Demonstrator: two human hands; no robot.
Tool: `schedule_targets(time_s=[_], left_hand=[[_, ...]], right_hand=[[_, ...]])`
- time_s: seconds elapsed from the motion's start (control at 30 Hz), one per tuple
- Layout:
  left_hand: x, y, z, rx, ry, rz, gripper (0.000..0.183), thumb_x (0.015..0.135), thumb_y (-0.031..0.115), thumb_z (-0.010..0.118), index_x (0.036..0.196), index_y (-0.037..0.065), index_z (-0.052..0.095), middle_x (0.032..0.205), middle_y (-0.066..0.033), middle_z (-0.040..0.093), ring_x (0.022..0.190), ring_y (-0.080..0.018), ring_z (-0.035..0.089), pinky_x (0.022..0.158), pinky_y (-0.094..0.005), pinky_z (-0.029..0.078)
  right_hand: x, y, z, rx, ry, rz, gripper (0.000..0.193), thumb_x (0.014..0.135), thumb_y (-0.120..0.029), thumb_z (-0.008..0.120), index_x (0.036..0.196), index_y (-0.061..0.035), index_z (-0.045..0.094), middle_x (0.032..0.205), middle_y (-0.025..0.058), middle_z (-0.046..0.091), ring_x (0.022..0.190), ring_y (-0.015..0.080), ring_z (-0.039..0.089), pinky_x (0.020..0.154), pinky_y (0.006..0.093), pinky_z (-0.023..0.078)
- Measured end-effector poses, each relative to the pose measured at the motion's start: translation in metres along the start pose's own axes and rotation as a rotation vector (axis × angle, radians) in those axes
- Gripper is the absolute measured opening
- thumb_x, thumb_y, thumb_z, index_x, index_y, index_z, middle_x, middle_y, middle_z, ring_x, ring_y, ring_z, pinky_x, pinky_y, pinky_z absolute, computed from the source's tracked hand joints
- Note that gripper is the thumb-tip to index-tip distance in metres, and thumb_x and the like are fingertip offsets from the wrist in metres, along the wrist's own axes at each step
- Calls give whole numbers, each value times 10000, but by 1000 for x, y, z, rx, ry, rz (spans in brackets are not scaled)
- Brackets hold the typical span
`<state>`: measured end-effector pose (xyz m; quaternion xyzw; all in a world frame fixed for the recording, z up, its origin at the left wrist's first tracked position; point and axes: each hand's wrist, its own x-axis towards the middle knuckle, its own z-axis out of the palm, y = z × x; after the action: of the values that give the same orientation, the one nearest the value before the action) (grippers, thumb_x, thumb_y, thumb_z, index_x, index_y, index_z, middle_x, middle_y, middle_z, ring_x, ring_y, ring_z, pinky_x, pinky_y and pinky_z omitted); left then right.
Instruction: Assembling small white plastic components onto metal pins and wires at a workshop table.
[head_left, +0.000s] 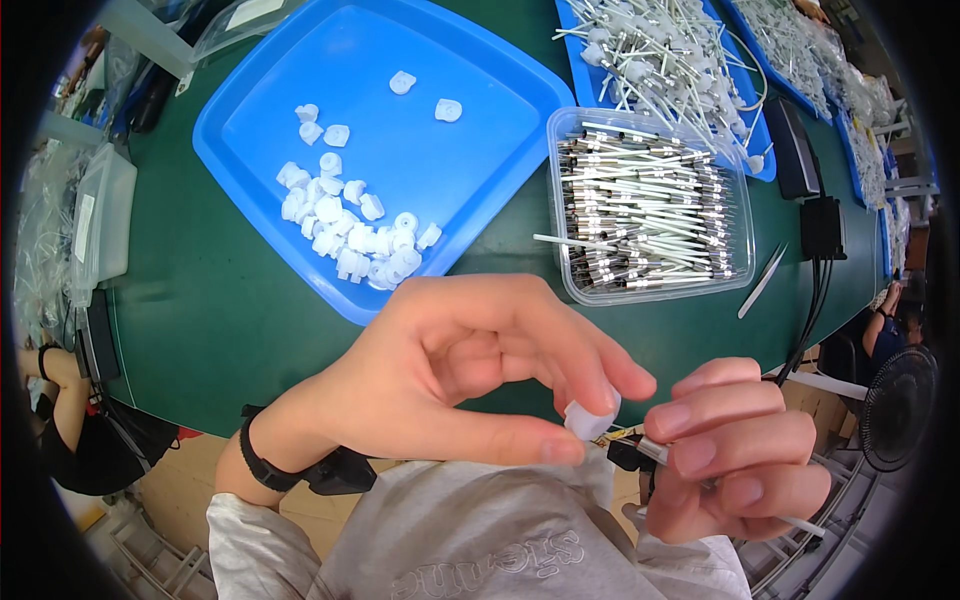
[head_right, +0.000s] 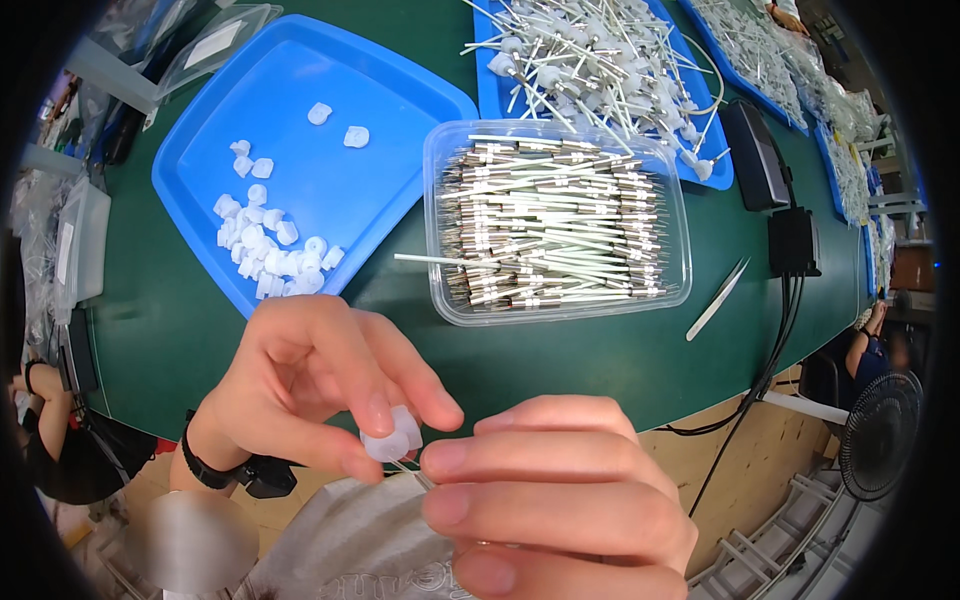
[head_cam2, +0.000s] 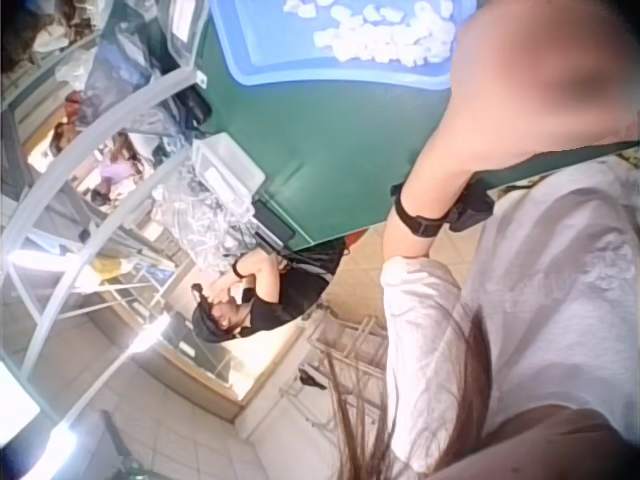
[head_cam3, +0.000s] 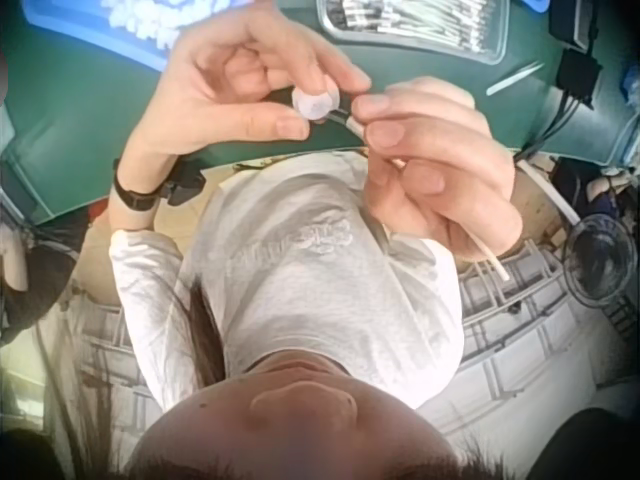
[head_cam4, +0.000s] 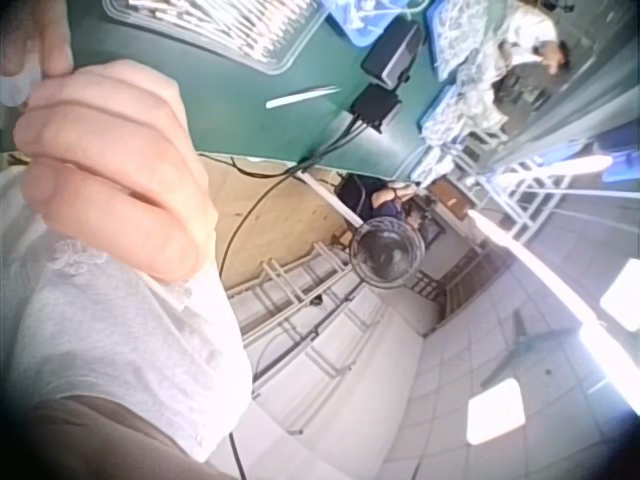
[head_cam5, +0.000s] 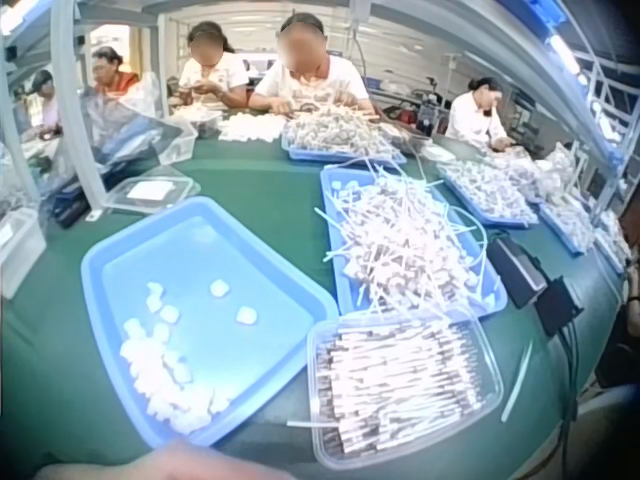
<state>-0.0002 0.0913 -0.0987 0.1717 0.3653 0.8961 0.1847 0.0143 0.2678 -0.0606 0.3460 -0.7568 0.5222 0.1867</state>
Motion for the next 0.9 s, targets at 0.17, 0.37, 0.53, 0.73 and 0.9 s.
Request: schedule_targets(time_s=[0.17, 0.37, 0.53, 0.73, 0.9], left_hand=[[1, 3, -1, -15, -16, -24, 255, 648, -85, 650, 876, -30, 548, 935, -234, 554, 844, -264, 581, 722, -331, 488], [1, 8, 7, -51, 86, -118, 274, 634, -98, 648, 881, -51, 541, 934, -201, 539, 828, -272, 582, 699, -347, 496], [0, 1, -1, -77, 30, -61, 285, 612, -126, 649, 859, -34, 541, 908, -178, 535, 828, -277, 584, 700, -349, 500], [4, 4, 5, -36, 49, -26, 249, 613, -133, 646, 787, 8, 536, 839, -147, 551, 813, -280, 596, 701, -354, 504], [3, 1, 3, -42, 77, -44, 248, 610, -130, 652, 770, 19, 534, 839, -142, 556, 805, -284, 600, 692, -357, 508]], right_hand=[[8, -6, -8, -27, -149, 19, 354, 709, -7, 624, 886, -109, 335, 820, 30, 472, 689, 187, 567, 616, 328, 426], [-2, -3, -4, 25, -81, -38, 370, 698, -12, 634, 897, -107, 337, 835, 33, 464, 695, 190, 569, 620, 330, 427], [-5, 0, -4, -16, -101, -27, 361, 703, -24, 630, 904, -103, 340, 858, 43, 457, 704, 197, 569, 615, 332, 426], [-4, -9, 0, -158, -50, -85, 361, 714, -36, 618, 947, -92, 348, 847, 55, 462, 693, 207, 571, 593, 331, 427], [-4, -10, -4, -170, -121, -47, 374, 707, -25, 625, 961, -83, 356, 865, 75, 478, 698, 225, 579, 596, 338, 431]])
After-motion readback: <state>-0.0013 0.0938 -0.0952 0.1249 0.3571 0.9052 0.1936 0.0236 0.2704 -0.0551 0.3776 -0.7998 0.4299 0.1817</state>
